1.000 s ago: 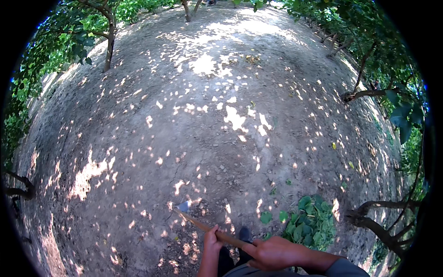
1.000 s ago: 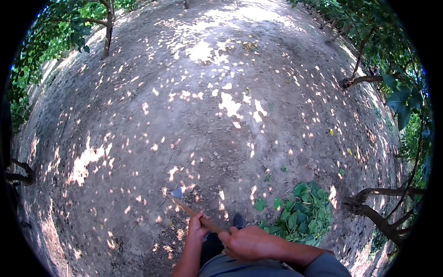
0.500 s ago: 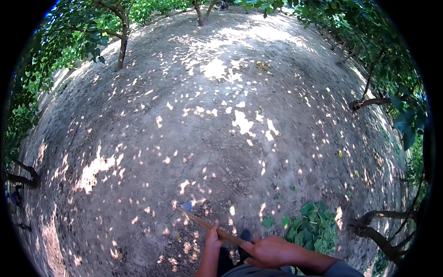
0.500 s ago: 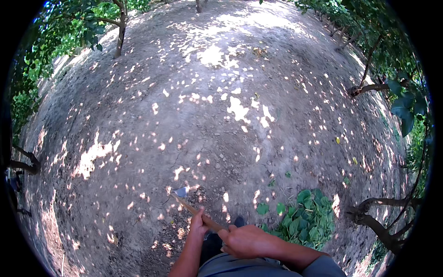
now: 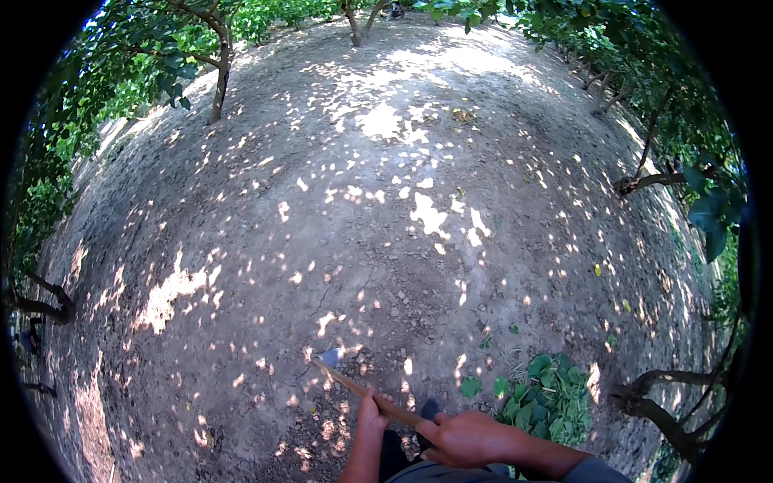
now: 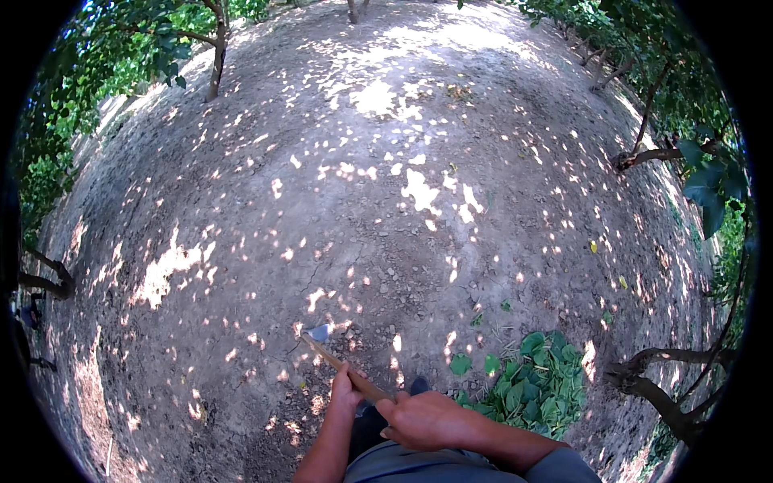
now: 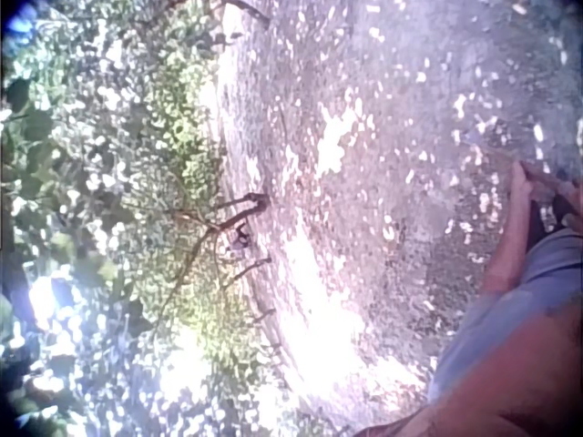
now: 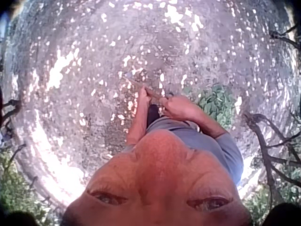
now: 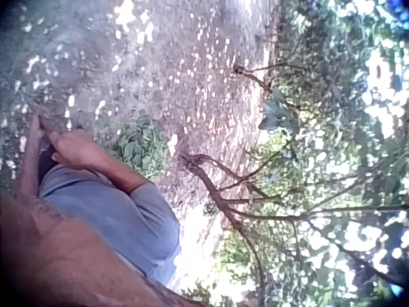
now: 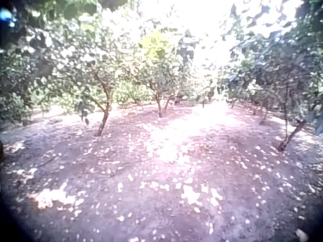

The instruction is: The person uses a hoe to break up and level dry soil in an orchard. The person repeatedly strikes and drags the hoe across the ground, moving between trees and around piles of green leaves.

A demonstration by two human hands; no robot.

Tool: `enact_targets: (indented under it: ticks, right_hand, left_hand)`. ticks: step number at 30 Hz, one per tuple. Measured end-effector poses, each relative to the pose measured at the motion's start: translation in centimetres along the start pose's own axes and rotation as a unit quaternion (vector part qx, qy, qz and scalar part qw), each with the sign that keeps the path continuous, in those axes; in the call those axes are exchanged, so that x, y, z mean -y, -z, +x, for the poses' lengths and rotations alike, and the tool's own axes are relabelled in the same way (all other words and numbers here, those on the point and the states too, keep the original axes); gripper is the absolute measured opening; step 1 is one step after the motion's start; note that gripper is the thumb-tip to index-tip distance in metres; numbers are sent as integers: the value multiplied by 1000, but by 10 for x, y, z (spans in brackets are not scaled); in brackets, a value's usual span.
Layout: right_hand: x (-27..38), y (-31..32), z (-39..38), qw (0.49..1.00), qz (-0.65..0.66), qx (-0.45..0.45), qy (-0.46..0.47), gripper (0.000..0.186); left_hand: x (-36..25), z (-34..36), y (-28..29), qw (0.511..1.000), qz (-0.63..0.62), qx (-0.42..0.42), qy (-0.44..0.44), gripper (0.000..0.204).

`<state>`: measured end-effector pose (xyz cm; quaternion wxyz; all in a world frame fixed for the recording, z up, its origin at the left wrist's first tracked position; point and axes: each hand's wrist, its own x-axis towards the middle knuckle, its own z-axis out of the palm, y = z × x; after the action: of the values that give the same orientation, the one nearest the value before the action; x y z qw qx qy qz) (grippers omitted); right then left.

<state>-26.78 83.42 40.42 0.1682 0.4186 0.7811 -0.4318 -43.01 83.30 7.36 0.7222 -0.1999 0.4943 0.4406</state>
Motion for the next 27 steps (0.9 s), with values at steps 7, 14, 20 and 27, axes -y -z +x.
enact_targets:
  ticks: [7,14,20,27]
  right_hand:
    - [8,1,-1,1000,-3,-3,2,41]
    - [8,-12,7,999,-31,-9,12,47]
    - [8,-18,7,999,-33,-20,12,46]
    - [10,-17,9,998,-53,-15,-4,46]
  left_hand:
    - [-5,-17,-11,999,-21,-23,16,25]
    - [-3,3,8,999,29,10,-13,17]
    - [-4,-6,4,999,49,-4,-1,13]
    - [-4,-6,3,999,43,11,-7,12]
